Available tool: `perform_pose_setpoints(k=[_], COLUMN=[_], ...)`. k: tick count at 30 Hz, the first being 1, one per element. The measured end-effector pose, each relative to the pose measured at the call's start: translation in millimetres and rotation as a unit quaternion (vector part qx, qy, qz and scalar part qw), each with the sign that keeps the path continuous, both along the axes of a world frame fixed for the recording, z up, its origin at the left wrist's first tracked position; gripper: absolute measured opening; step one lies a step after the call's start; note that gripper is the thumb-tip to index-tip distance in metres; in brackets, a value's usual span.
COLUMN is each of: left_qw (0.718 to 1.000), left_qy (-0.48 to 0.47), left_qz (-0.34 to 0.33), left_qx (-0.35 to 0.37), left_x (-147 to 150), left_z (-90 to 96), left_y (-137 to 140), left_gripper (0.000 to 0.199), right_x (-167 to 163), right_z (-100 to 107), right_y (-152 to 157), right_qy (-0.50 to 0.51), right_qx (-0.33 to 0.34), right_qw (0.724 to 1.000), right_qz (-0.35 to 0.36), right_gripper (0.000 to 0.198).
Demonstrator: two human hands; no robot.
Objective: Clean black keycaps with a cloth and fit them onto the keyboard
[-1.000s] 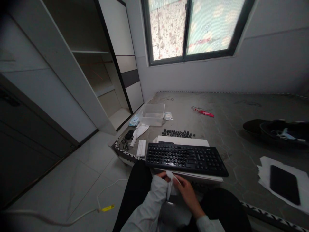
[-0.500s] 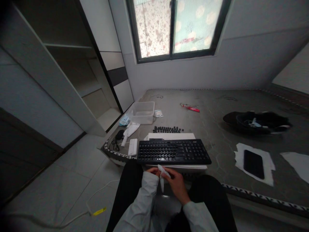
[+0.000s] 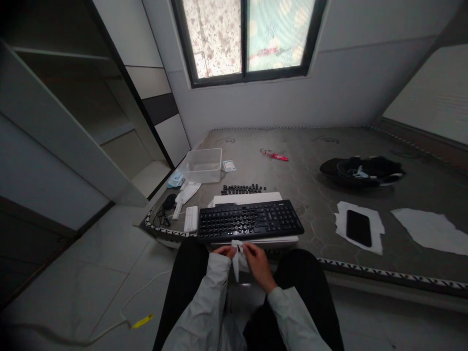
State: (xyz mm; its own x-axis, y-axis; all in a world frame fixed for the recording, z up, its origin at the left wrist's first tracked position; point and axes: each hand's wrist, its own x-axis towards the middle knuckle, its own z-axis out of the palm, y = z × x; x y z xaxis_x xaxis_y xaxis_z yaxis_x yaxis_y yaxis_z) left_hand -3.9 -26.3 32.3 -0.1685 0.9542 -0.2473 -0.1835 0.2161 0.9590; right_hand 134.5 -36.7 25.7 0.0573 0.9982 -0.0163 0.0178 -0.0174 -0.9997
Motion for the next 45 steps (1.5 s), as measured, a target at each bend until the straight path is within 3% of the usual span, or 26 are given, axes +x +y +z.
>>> perform_pose_setpoints(k=[4,7,11,19,28,39,45], left_qw=[0.999,0.999,0.999,0.998,0.995,0.994,0.991], left_qy=[-0.024,-0.02,-0.031,-0.035,-0.085,-0.085,-0.084], left_qz=[0.017,0.029,0.036,0.044,0.053,0.055,0.08], left_qx=[-0.019,-0.016,-0.016,-0.02,-0.025,-0.05,-0.071], left_x=[1,1,1,2,6,6,3], left_z=[-0.4,-3.1,-6.8,-5.4,-8.4,1.8,0.4], left_y=[1,1,1,3,5,5,11], left_gripper=[0.052,0.05,0.045,0.038,0.048,0.052,0.05], right_x=[0,3,6,6,5,6,11], right_z=[0,5,13,15,7,12,12], right_y=[-4,-6,-6,-7,-5,-6,-2], right_qy=[0.016,-0.055,-0.15,-0.16,-0.119,-0.125,-0.162], right_qx=[0.033,0.095,0.148,0.135,0.057,0.081,0.132], right_qw=[0.999,0.993,0.977,0.978,0.991,0.989,0.977], right_qz=[-0.033,-0.047,-0.008,0.015,0.028,0.003,-0.04], right_gripper=[0.04,0.028,0.023,0.028,0.038,0.025,0.024])
